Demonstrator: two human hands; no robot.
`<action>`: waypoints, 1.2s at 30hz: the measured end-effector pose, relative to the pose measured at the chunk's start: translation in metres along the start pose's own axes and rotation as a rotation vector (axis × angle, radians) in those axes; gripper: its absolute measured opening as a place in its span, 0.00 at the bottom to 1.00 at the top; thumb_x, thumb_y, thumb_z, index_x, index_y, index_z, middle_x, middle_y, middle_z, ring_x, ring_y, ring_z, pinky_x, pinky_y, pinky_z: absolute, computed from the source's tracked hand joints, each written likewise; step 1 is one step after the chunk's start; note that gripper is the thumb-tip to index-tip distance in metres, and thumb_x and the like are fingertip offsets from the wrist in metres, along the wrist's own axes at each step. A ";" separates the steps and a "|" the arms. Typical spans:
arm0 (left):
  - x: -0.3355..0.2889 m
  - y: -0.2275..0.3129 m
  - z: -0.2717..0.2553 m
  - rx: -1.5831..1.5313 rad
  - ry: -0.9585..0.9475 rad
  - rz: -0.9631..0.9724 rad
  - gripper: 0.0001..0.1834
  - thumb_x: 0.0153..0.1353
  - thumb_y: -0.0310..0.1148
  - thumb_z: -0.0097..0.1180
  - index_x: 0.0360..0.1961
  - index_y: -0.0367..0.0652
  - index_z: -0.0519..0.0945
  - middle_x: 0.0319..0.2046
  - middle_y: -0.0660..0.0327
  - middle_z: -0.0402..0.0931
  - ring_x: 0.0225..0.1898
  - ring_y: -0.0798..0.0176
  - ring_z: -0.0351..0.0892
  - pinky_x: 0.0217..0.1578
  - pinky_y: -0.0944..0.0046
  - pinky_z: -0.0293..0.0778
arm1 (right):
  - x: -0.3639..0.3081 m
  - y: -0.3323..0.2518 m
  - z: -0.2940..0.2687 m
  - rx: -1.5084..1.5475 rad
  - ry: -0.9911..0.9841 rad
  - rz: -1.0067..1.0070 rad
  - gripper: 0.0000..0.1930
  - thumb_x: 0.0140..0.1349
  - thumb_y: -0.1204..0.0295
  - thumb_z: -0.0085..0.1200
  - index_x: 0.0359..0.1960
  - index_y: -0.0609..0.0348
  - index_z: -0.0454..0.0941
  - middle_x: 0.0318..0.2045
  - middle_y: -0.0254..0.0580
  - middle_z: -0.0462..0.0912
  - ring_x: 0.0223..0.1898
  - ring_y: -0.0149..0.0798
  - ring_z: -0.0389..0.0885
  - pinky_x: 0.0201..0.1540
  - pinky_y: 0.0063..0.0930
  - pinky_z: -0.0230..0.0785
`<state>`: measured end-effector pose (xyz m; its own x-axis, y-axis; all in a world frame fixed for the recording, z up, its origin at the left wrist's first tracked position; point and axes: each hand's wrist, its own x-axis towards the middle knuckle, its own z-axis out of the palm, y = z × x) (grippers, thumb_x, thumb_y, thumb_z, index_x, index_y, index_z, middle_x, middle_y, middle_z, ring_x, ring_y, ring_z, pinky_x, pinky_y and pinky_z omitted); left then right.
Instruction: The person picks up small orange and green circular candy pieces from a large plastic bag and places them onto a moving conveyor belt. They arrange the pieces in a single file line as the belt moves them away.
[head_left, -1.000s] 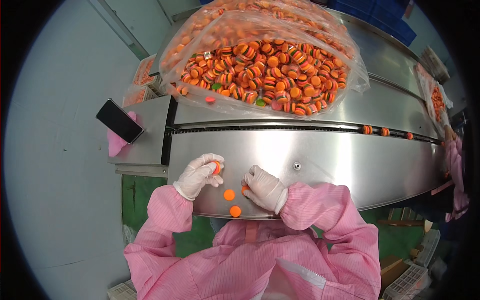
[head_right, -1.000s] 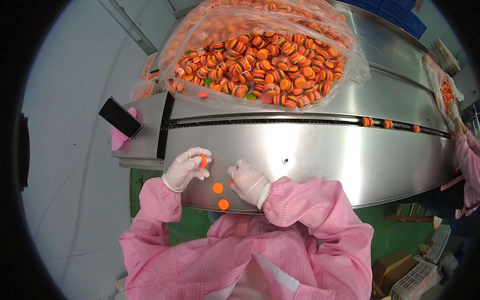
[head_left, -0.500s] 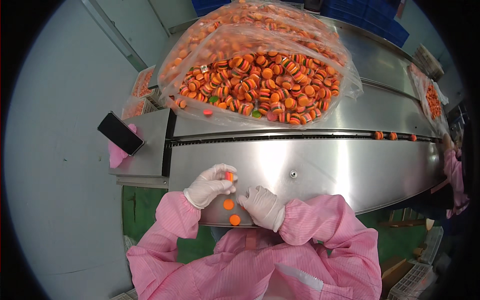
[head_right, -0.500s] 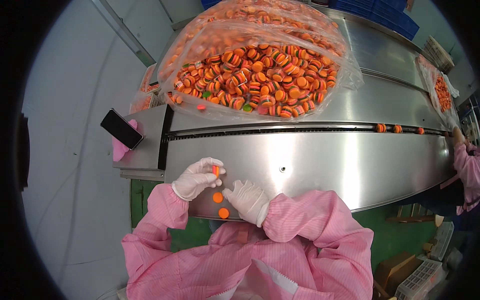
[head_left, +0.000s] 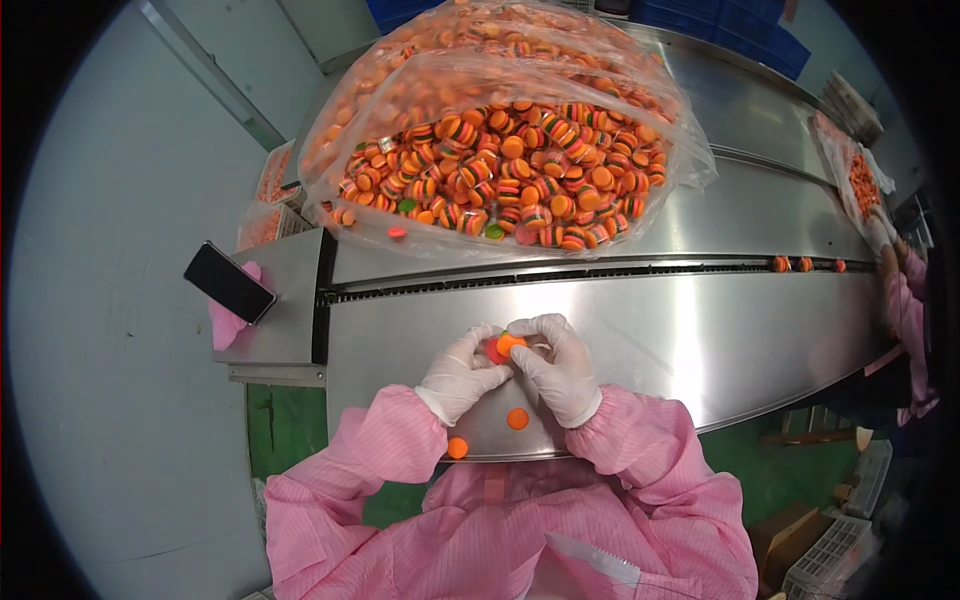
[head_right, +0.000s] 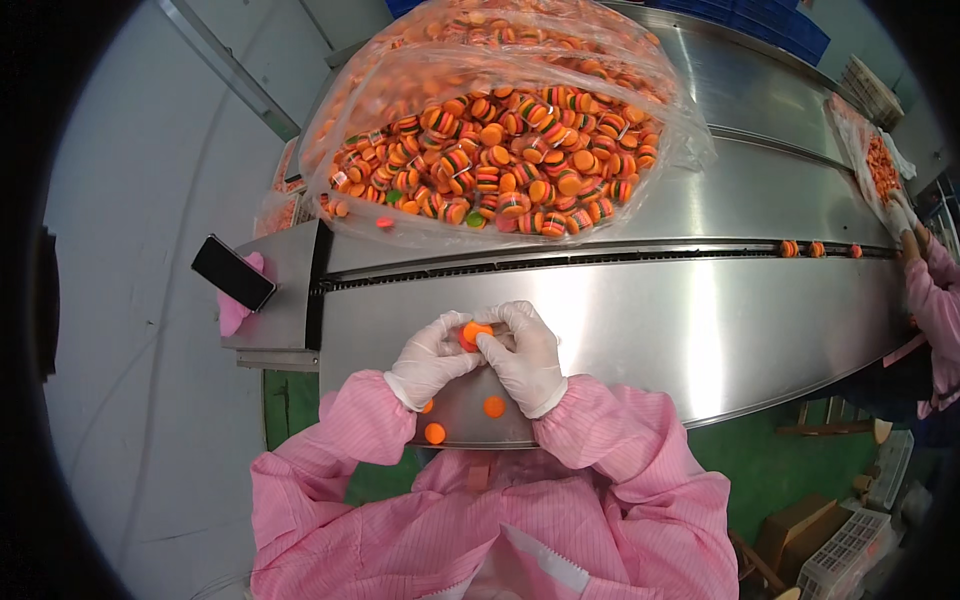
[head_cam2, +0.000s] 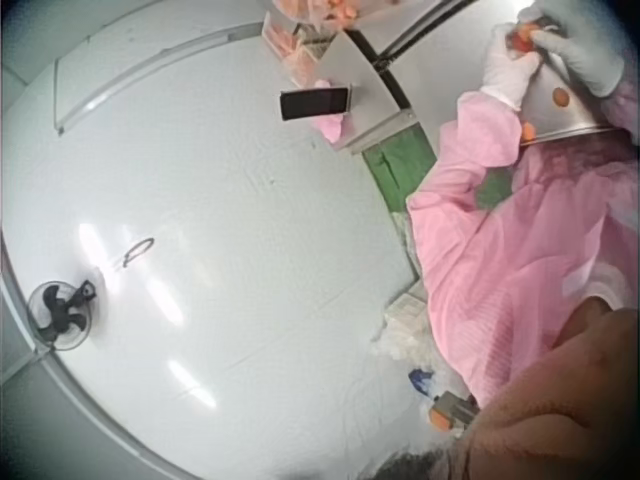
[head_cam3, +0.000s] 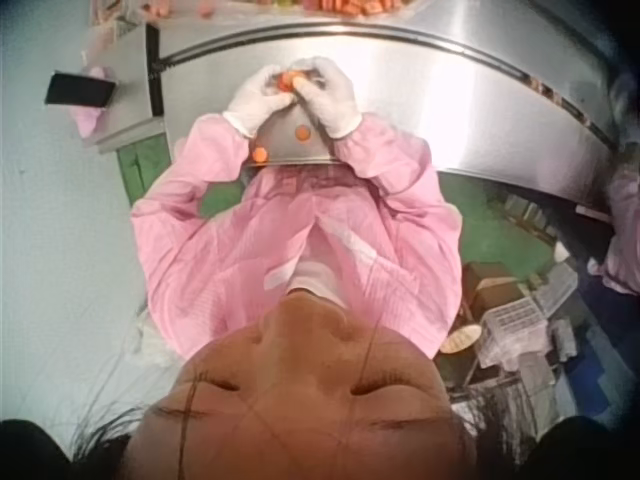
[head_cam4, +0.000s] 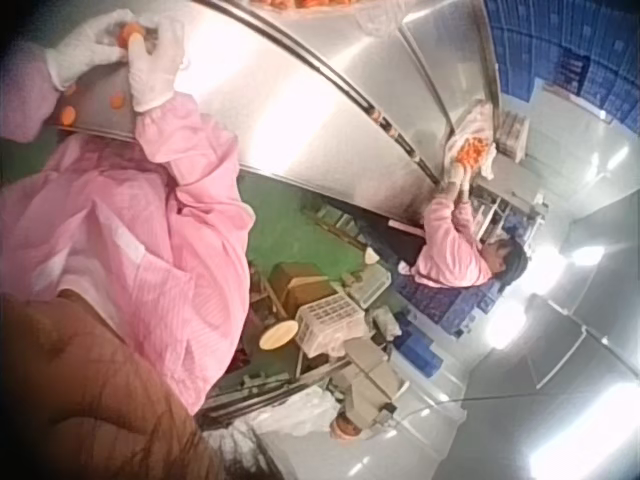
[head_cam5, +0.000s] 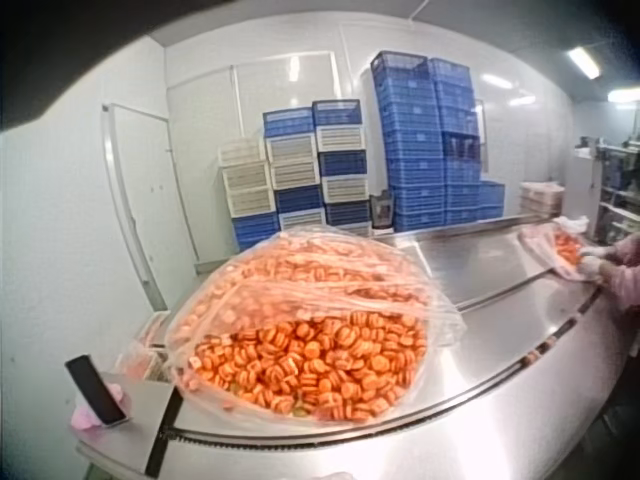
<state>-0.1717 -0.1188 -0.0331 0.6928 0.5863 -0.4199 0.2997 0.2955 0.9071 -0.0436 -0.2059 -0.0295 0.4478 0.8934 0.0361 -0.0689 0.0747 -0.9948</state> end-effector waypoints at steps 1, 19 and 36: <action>0.003 0.000 0.001 0.030 0.009 -0.003 0.24 0.51 0.17 0.54 0.50 0.38 0.66 0.41 0.60 0.71 0.43 0.67 0.74 0.46 0.70 0.70 | 0.000 0.001 -0.003 0.027 0.001 0.028 0.10 0.52 0.83 0.52 0.38 0.65 0.73 0.37 0.39 0.70 0.38 0.31 0.75 0.41 0.20 0.70; 0.039 0.009 0.030 -0.059 -0.194 0.023 0.24 0.53 0.16 0.48 0.53 0.37 0.64 0.45 0.61 0.70 0.47 0.68 0.71 0.48 0.70 0.68 | 0.010 0.018 -0.035 -0.586 0.052 -0.479 0.11 0.47 0.81 0.56 0.35 0.61 0.75 0.35 0.46 0.73 0.32 0.42 0.73 0.37 0.29 0.68; 0.088 0.068 0.046 0.916 -0.050 0.796 0.18 0.53 0.25 0.54 0.47 0.42 0.72 0.42 0.56 0.72 0.42 0.57 0.75 0.38 0.65 0.72 | 0.056 -0.006 -0.153 -0.904 -0.229 -0.505 0.13 0.46 0.76 0.55 0.37 0.59 0.72 0.35 0.46 0.73 0.37 0.47 0.72 0.43 0.33 0.67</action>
<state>-0.0602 -0.0823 -0.0072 0.9129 0.3249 0.2472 0.1171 -0.7884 0.6039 0.1181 -0.2241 -0.0359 0.0545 0.9200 0.3882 0.8090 0.1872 -0.5572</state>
